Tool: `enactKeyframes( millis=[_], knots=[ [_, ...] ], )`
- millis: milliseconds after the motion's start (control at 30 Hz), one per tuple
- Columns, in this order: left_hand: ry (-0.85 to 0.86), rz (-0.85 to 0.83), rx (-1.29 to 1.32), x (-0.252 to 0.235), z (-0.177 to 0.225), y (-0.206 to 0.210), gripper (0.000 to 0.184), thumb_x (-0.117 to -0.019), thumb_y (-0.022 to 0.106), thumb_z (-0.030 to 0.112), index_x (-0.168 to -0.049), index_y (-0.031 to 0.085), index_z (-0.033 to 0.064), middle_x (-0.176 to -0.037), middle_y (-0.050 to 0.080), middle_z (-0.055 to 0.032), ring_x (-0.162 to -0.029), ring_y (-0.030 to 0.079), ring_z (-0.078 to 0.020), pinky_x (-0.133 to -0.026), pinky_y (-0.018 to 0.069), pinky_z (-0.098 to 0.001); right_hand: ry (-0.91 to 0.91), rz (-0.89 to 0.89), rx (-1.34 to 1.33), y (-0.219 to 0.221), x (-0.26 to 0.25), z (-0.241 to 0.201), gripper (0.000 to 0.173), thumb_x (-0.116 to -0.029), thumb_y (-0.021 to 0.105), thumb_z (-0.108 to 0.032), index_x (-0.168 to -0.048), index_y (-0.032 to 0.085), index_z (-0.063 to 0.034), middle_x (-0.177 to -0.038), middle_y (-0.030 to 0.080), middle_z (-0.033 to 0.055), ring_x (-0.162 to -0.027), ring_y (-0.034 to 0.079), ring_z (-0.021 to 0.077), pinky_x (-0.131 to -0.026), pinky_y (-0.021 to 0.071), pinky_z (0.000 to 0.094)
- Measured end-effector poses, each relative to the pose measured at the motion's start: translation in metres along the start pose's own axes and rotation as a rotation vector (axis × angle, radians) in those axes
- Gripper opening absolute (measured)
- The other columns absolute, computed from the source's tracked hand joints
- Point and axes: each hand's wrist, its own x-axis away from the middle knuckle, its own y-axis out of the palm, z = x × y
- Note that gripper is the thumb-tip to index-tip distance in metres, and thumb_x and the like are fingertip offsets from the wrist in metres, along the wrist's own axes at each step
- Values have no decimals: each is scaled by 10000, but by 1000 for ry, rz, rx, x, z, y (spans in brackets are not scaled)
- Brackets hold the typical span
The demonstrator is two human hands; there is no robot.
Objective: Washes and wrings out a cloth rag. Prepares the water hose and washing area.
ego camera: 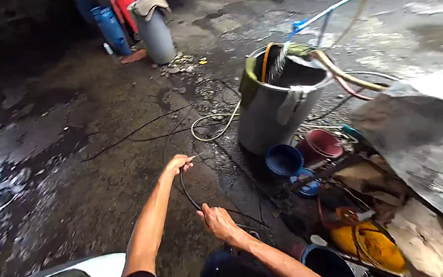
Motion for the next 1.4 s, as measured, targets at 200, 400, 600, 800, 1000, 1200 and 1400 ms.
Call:
enactKeyframes(
  millis=[200,400,600,800,1000,1200,1400],
  knots=[
    [-1,64,-201,-64,64,-47,417,-1077,530,222,-1492,484,201,-787,519,-4,-483,379,-49,-432,328,-196,-125,-43,-14,-56,-94,15,520,-1118,307,-425,-1203,600,-4,-921,708,222,-949,718,412,-835,552,577],
    [71,230,-261,-148,136,-93,409,-1099,491,286,-1502,500,222,-768,510,-13,-472,388,-75,-425,349,-233,-377,108,-66,-125,-198,66,383,-1106,417,-326,-1181,631,-17,-1025,709,202,-1024,698,394,-841,558,553],
    [138,345,-356,-202,222,-165,441,-1108,456,316,-1550,449,313,-762,510,-38,-453,363,-93,-411,336,-260,-433,337,80,-216,-249,115,425,-958,665,-154,-1380,624,-130,-1639,392,95,-1357,521,380,-997,505,543],
    [421,284,-787,-269,312,-211,397,-1082,524,280,-1475,575,256,-1187,680,-258,-929,662,-430,-809,495,-669,-15,614,195,-331,-327,225,317,-966,623,-221,-1269,703,-169,-1614,435,95,-1425,458,396,-1041,443,636],
    [779,125,-845,-315,393,-197,412,-1076,530,297,-1484,571,260,-1336,670,-182,-1183,636,-470,-986,423,-739,458,788,304,-438,-384,331,478,-1012,595,-307,-1456,574,-131,-1670,266,235,-1554,152,493,-1158,142,787],
    [1080,-258,-806,-370,433,-158,418,-1057,517,299,-1467,588,259,-1341,690,-75,-1137,706,-275,-989,527,-572,858,762,285,-476,-403,400,656,-1042,434,-522,-1574,425,-139,-1688,200,246,-1558,65,519,-1162,18,802],
    [1071,-486,-809,-426,452,-126,409,-1076,495,303,-1473,583,268,-1218,736,-110,-1059,723,-289,-947,542,-562,1023,607,205,-490,-407,386,616,-1028,467,-569,-1465,560,-144,-1553,487,178,-1535,246,454,-1156,103,793]
  ],
)
